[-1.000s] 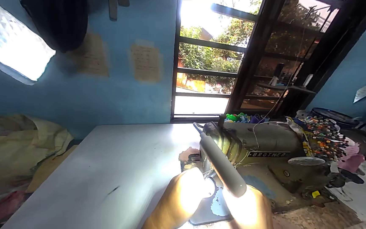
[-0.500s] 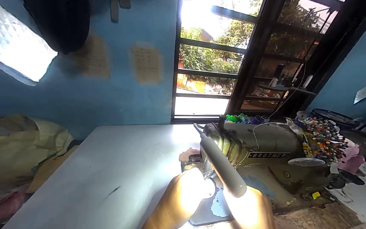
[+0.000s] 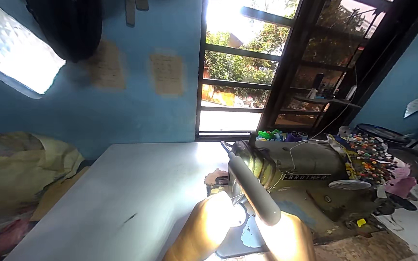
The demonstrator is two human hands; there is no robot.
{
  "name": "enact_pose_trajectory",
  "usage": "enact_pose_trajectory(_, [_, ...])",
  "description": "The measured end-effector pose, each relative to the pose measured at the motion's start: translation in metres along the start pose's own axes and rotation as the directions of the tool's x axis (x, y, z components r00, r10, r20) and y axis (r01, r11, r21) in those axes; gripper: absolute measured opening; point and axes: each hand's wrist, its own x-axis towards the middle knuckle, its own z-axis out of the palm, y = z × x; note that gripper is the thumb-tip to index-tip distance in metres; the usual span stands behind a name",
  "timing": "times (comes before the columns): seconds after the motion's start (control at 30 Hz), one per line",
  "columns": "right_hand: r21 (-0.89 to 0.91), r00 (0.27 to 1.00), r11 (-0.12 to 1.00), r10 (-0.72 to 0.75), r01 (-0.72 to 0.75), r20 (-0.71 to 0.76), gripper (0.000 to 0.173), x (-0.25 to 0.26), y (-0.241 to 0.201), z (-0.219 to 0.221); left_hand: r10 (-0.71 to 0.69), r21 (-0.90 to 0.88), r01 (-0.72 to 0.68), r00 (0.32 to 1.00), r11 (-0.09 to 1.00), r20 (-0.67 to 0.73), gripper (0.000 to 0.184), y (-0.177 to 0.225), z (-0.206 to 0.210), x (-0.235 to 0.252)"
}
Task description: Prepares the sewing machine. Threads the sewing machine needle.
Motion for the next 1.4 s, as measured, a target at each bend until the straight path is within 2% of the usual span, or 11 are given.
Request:
enact_pose_trajectory(0.17, [0.123, 0.99, 0.992, 0.02, -0.037, 0.142, 0.029, -0.004, 0.01, -0.001, -0.042, -0.006, 0.042, 0.999, 0.999, 0.017, 0.018, 0.003, -0.002, 0.0])
enact_pose_trajectory(0.27, [0.176, 0.998, 0.983, 0.048, -0.052, 0.027, 0.029, -0.01, 0.021, 0.013, -0.023, -0.007, 0.023, 1.0, 1.0, 0.009, 0.018, 0.001, 0.0, -0.001])
enact_pose_trajectory(0.37, [0.186, 0.99, 0.975, 0.11, -0.125, 0.087, 0.034, -0.018, 0.027, 0.017, -0.029, -0.006, 0.029, 1.0, 1.0, 0.006, 0.018, 0.001, 0.0, -0.002])
enact_pose_trajectory(0.57, [0.343, 0.999, 0.938, 0.045, -0.041, -0.005, 0.024, -0.013, 0.025, 0.024, -0.097, -0.061, 0.097, 0.995, 0.993, 0.003, 0.019, 0.0, 0.003, -0.003])
enact_pose_trajectory(0.8, [0.266, 0.981, 0.963, -0.004, -0.049, 0.196, 0.034, -0.018, 0.033, -0.012, -0.132, -0.082, 0.133, 0.991, 0.988, 0.023, 0.017, 0.003, 0.001, -0.001])
enact_pose_trajectory(0.97, [0.194, 0.996, 0.98, -0.056, 0.043, 0.063, 0.037, 0.011, 0.026, -0.034, -0.158, -0.102, 0.159, 0.987, 0.982, 0.022, 0.019, 0.003, 0.002, -0.001])
enact_pose_trajectory(1.13, [0.235, 0.922, 0.962, 0.042, -0.142, 0.385, 0.038, 0.025, 0.023, -0.024, -0.299, -0.115, 0.312, 0.947, 0.943, 0.118, 0.019, 0.02, -0.01, 0.005])
enact_pose_trajectory(1.2, [0.249, 0.949, 0.967, -0.034, -0.047, 0.312, 0.04, 0.027, 0.03, -0.028, -0.181, -0.104, 0.184, 0.983, 0.977, 0.043, 0.019, 0.009, -0.003, 0.001])
enact_pose_trajectory(1.27, [0.154, 0.987, 0.986, -0.089, 0.068, 0.132, 0.038, 0.027, 0.028, -0.025, -0.198, -0.115, 0.203, 0.979, 0.972, 0.053, 0.019, 0.006, -0.001, -0.001])
enact_pose_trajectory(1.33, [0.08, 0.977, 0.995, -0.079, 0.064, 0.196, 0.032, 0.026, 0.015, -0.032, -0.331, -0.161, 0.349, 0.935, 0.923, 0.129, 0.018, 0.014, -0.006, 0.004])
enact_pose_trajectory(1.4, [0.062, 0.953, 0.998, -0.044, 0.026, 0.3, 0.028, 0.026, 0.009, -0.038, -0.329, -0.143, 0.34, 0.94, 0.93, 0.095, 0.018, 0.019, -0.003, 0.006])
